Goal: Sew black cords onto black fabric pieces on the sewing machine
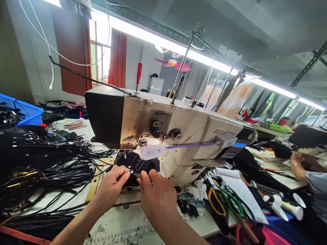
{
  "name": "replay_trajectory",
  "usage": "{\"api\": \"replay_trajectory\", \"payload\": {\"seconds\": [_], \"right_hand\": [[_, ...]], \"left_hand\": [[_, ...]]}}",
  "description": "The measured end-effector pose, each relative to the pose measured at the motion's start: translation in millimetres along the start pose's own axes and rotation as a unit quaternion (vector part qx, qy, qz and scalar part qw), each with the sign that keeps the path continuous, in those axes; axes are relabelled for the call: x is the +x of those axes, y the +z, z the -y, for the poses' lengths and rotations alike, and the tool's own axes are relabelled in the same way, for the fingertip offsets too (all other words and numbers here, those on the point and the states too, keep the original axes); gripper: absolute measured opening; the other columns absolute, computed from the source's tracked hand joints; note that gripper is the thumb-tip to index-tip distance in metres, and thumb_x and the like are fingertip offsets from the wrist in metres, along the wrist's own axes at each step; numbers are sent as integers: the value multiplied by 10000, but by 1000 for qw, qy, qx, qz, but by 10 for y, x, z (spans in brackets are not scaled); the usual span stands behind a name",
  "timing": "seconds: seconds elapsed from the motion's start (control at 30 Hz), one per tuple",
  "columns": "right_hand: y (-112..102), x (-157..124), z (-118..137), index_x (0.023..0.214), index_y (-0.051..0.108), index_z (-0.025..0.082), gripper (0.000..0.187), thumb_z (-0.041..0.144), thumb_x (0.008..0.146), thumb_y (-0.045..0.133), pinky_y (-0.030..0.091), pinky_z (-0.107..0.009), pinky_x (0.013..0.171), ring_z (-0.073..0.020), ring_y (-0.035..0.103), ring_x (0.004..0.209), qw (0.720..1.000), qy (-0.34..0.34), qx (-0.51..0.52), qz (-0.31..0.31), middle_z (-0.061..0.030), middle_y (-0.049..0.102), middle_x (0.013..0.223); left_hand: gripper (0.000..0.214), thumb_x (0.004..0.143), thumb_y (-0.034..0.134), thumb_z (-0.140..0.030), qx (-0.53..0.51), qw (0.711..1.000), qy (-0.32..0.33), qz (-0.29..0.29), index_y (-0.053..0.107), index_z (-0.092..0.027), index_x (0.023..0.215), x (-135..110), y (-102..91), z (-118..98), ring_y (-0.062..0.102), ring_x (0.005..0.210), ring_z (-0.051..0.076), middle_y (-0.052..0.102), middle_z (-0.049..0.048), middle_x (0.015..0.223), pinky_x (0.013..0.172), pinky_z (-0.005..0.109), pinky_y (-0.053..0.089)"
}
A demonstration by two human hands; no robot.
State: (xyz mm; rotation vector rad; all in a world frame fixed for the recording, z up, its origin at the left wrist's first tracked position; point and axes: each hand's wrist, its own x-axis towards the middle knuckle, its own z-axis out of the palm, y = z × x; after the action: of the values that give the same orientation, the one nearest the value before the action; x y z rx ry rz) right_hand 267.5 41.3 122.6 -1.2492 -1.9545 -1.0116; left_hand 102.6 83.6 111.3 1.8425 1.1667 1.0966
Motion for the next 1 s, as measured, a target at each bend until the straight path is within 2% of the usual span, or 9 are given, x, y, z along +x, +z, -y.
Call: {"api": "replay_trajectory", "payload": {"seconds": [0.13,0.3,0.47,0.63,0.73,0.8,0.87,0.93,1.0], "right_hand": [[30,1,25,944,627,173,203,267,998,456,278,-288,546,-154,507,575,1000,1,11,-26,-12,622,716],[-1,11,-38,996,634,186,194,280,992,464,304,-282,576,-164,526,617,999,2,38,5,-15,607,734],[0,21,-46,995,633,192,200,278,993,452,286,-290,550,-163,516,585,1000,3,31,5,-15,592,718],[24,18,-23,968,626,190,193,258,992,448,280,-296,525,-159,524,561,1000,1,31,0,-8,600,708],[20,27,-79,1003,625,210,160,283,978,485,318,-269,529,-149,556,595,993,35,106,30,-6,606,755],[13,60,-138,1041,613,212,161,320,934,558,374,-244,578,-152,594,691,971,103,205,70,-16,613,835],[12,114,-185,990,619,204,160,324,886,598,402,-243,634,-161,596,759,928,173,303,133,-23,611,867],[22,176,-196,840,619,194,136,319,869,571,381,-252,637,-159,559,734,878,222,371,205,-15,595,802],[45,222,-162,693,564,185,245,362,858,533,328,-254,592,-138,475,643,825,274,423,255,4,528,683]], "left_hand": [[333,906,374,-381,-13,1000,0,-4,539,-217,668,2,18,29,457,804,222,589,17,725,808,382,345],[321,902,389,-373,-19,1000,11,-8,569,-221,684,11,20,69,476,784,217,592,12,730,825,394,353],[329,903,399,-385,-12,1000,16,-11,571,-224,674,21,44,53,487,776,215,590,6,717,832,395,359],[343,906,389,-390,-3,1000,18,-15,555,-229,652,8,50,36,472,785,228,585,11,703,771,378,368],[303,907,410,-363,-1,999,31,-30,591,-233,700,2,42,52,491,768,220,608,9,723,774,375,382],[252,912,430,-326,-4,997,54,-46,627,-239,782,-5,51,74,515,784,213,635,10,768,769,359,402],[199,916,453,-293,-6,993,90,-70,636,-240,860,-22,87,99,537,798,200,648,13,823,745,329,426],[101,895,515,-280,2,980,120,-157,601,-227,887,-56,156,124,533,755,178,619,16,845,700,299,442],[94,863,590,-286,23,954,138,-266,536,-218,827,-108,246,148,490,655,150,549,-2,783,626,268,435]]}}
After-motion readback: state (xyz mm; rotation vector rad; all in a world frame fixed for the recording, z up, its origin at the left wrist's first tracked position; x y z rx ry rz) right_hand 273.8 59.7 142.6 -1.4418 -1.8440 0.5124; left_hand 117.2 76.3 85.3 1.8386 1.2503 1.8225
